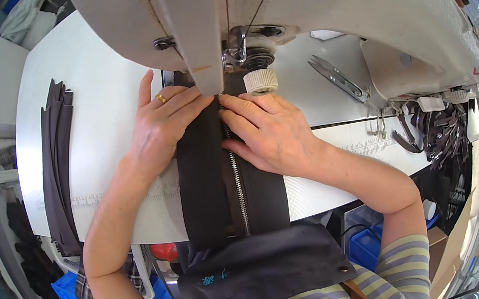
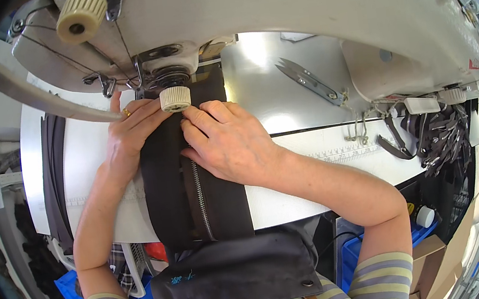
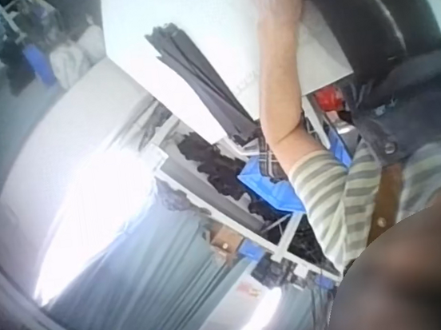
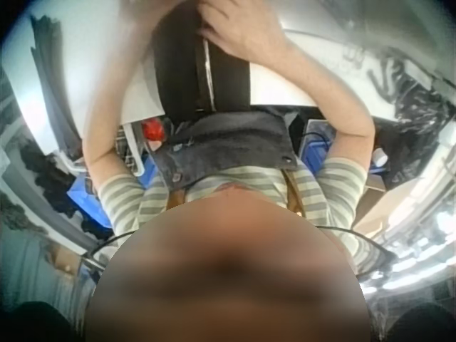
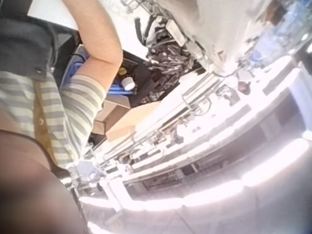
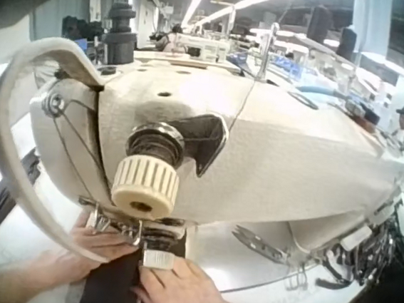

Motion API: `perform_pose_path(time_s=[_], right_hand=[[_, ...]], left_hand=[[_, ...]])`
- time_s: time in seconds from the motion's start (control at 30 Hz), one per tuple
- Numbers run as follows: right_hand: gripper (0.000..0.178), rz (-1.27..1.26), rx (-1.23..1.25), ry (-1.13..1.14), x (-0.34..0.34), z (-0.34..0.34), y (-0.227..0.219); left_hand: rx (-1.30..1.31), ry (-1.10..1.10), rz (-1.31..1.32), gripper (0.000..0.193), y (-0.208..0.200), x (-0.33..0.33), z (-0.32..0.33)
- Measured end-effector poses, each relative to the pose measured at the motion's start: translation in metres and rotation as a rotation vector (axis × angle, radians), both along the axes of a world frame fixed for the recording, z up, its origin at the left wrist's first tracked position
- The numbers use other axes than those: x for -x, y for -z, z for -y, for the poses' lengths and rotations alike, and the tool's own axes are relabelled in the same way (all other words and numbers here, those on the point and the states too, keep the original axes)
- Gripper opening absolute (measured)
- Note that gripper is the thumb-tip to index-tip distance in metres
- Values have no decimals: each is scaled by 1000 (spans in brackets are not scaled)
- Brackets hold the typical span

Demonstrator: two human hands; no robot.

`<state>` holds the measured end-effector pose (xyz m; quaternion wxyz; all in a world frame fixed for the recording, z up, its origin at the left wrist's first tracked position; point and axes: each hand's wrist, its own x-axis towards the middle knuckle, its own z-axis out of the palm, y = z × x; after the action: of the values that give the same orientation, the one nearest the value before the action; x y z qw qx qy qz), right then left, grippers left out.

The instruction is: Sewing zippers onto fabric pieces using an industrial sewing machine.

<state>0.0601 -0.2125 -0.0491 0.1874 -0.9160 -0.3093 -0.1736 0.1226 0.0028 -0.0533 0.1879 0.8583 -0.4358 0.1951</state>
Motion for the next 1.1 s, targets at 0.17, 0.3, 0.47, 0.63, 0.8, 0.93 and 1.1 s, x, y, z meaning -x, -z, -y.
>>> perform_pose_path(time_s=[0.17,0.3,0.47,0.63,0.8,0.93,1.1], right_hand=[[40,63,-17,-29,-3,-1,-1],[33,113,-51,-47,-8,2,6],[29,128,-88,-72,-9,6,3],[29,59,-94,-59,-7,7,3],[31,36,-64,-52,-9,12,-2],[32,35,-24,-63,-15,14,-3],[28,36,-57,-98,-23,16,1]], left_hand=[[-86,25,-111,49,-8,1,1],[-158,30,-120,56,-10,3,-1],[-151,16,-102,50,-9,8,0],[-136,18,-95,46,-8,8,1],[-97,23,-83,44,-7,8,2],[-108,19,-67,44,-6,6,2],[-106,14,-84,46,-7,7,1]])
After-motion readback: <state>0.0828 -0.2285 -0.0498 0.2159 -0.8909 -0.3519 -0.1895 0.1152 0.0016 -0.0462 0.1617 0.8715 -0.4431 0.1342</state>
